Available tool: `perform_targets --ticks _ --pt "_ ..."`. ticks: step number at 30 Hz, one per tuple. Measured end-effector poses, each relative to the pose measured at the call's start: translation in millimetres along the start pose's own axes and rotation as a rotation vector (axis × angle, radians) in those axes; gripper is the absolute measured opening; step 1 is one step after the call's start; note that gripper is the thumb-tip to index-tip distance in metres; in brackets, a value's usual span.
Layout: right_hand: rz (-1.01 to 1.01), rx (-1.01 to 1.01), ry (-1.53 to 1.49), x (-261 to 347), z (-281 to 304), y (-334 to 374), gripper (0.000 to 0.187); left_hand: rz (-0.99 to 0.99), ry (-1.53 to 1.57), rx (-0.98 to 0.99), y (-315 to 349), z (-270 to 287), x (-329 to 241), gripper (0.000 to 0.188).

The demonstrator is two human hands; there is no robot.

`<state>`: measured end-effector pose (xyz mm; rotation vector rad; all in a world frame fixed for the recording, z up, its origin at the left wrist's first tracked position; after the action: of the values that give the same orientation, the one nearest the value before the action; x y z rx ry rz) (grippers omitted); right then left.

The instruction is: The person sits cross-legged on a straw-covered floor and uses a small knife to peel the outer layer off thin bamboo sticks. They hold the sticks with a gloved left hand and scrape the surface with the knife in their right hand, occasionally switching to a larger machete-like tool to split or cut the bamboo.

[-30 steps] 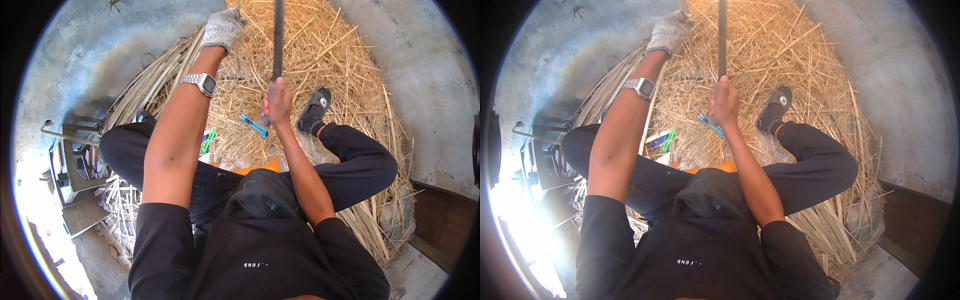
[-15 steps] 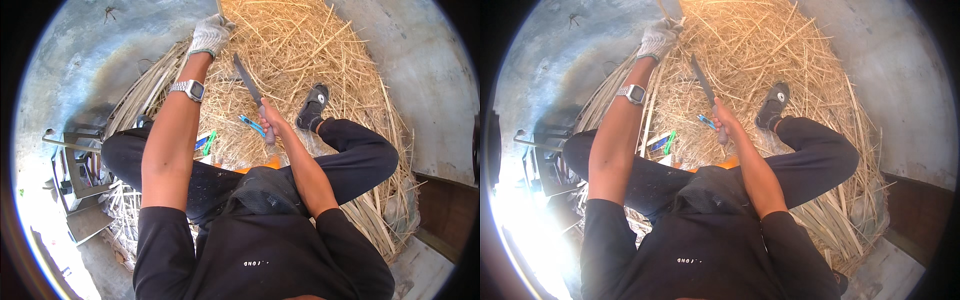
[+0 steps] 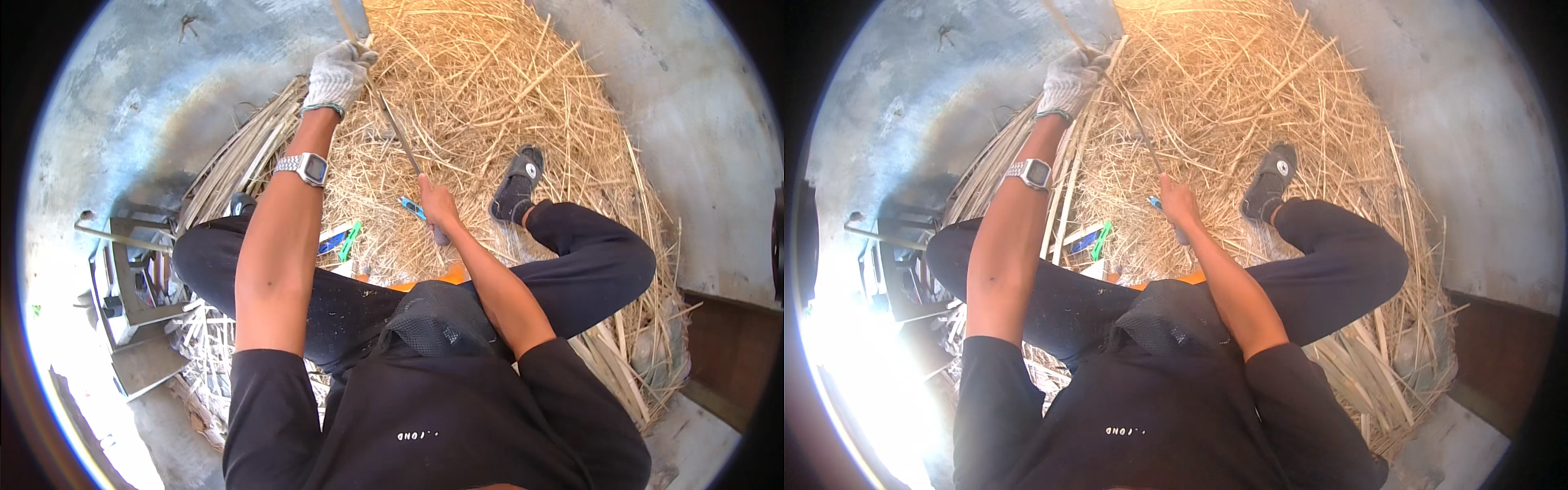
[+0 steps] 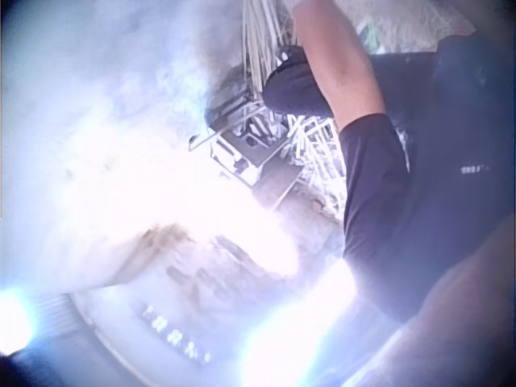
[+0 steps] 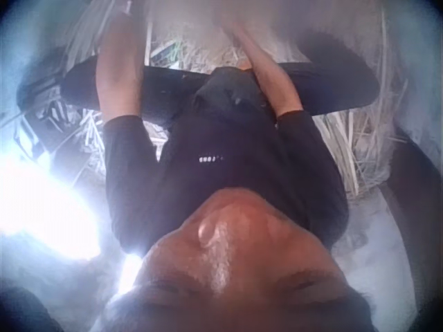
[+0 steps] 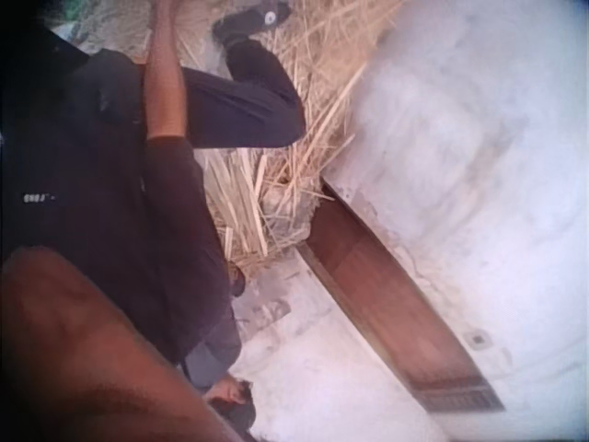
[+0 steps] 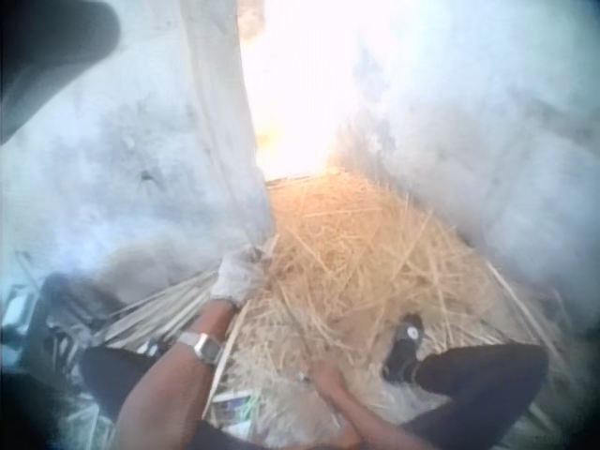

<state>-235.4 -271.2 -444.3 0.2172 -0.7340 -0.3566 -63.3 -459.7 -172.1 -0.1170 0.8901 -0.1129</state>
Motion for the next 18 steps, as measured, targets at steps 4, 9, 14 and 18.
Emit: perform_targets --ticks 4,9,14,18 --pt "-0.328 0.528 -0.552 4.0 -28.4 21.1 0.073 0.175 0.289 0.003 -19.3 -6.9 26.9 0.016" --pt "-0.233 0.338 -0.424 37.8 36.1 20.7 0.067 0.192 0.419 0.029 -11.4 -11.5 24.3 0.019" --pt "0.287 -0.136 -0.565 98.1 81.2 30.1 0.058 0.001 0.047 -0.055 -13.3 5.5 24.3 0.027" --pt "-0.027 0.099 -0.067 13.9 15.2 14.2 0.067 0.390 0.484 -0.028 0.4 -12.3 21.4 0.023"
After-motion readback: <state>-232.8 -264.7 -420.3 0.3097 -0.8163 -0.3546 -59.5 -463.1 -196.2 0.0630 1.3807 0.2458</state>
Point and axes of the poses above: each hand's wrist, its own y-axis away from the middle knuckle, its own z-axis out of the back of the hand, x = y × z, the point moved 10 cm from there along -y, towards the middle knuckle, and after that the axes turned 12 degrees about y, right-handed, at the moved point
